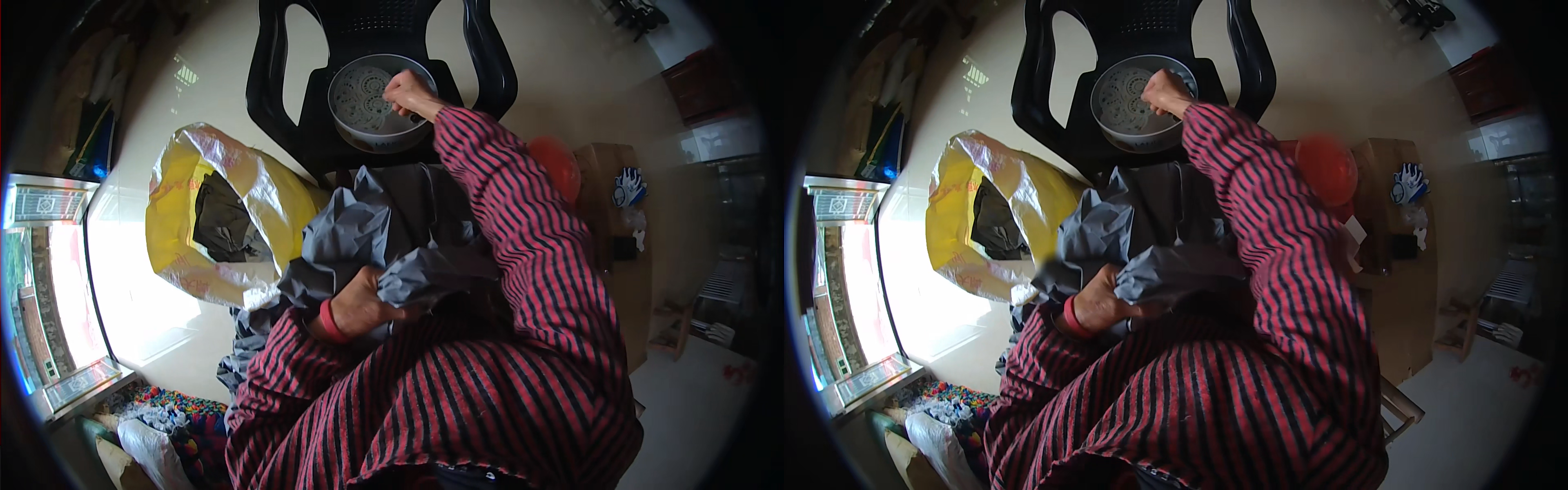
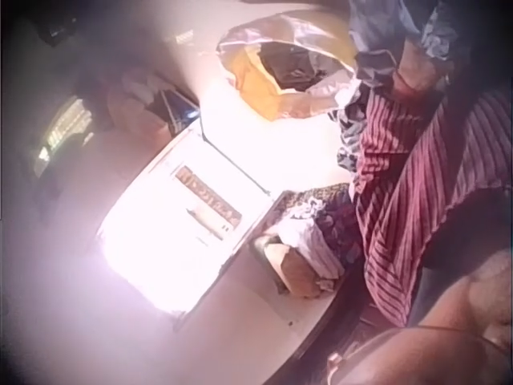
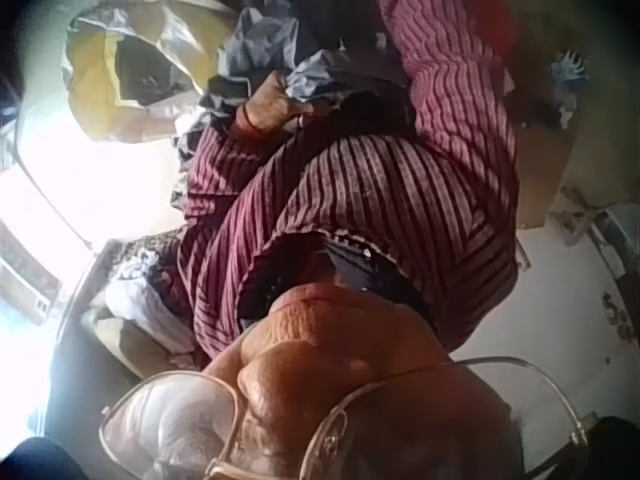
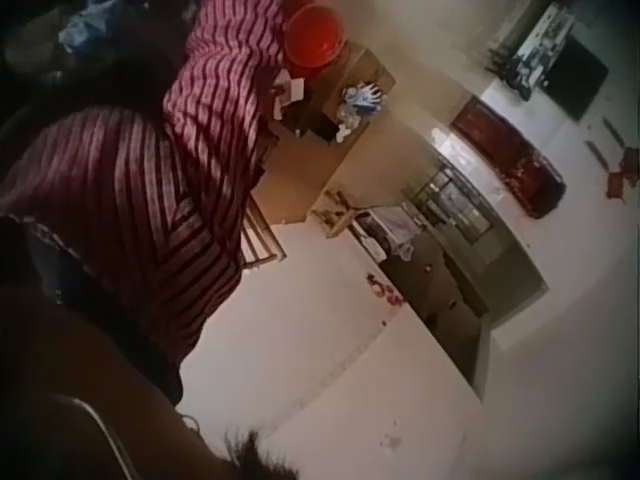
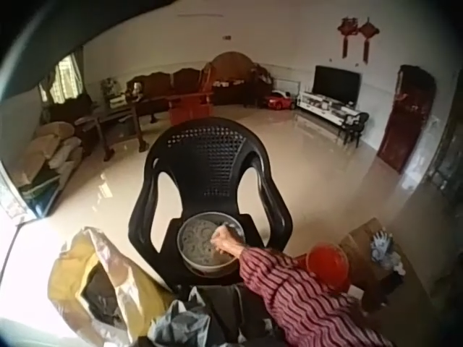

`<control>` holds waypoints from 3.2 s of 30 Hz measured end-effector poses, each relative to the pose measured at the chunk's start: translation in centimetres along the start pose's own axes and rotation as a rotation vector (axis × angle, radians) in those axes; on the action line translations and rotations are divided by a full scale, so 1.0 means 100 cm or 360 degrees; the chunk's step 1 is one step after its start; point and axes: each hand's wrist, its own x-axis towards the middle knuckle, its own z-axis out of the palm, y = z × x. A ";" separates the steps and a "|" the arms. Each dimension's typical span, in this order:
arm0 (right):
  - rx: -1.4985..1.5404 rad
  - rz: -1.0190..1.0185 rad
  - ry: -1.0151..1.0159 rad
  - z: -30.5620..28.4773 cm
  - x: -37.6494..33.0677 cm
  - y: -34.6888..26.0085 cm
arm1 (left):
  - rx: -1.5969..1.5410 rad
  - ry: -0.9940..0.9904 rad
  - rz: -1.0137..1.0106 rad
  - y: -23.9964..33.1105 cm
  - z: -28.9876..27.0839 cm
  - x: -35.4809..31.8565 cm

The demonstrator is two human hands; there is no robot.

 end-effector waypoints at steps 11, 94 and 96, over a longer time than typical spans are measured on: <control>-0.0868 0.0029 0.0670 0.040 0.072 0.041 | 0.0013 -0.0085 0.0095 -0.010 -0.025 -0.009; 0.0330 -0.0813 0.0126 -0.007 -0.323 -0.059 | 0.0039 0.0381 0.0117 0.059 0.006 0.012; 0.0236 -0.0914 0.0238 -0.003 -0.324 -0.057 | 0.0033 0.0386 0.0136 0.061 0.010 0.011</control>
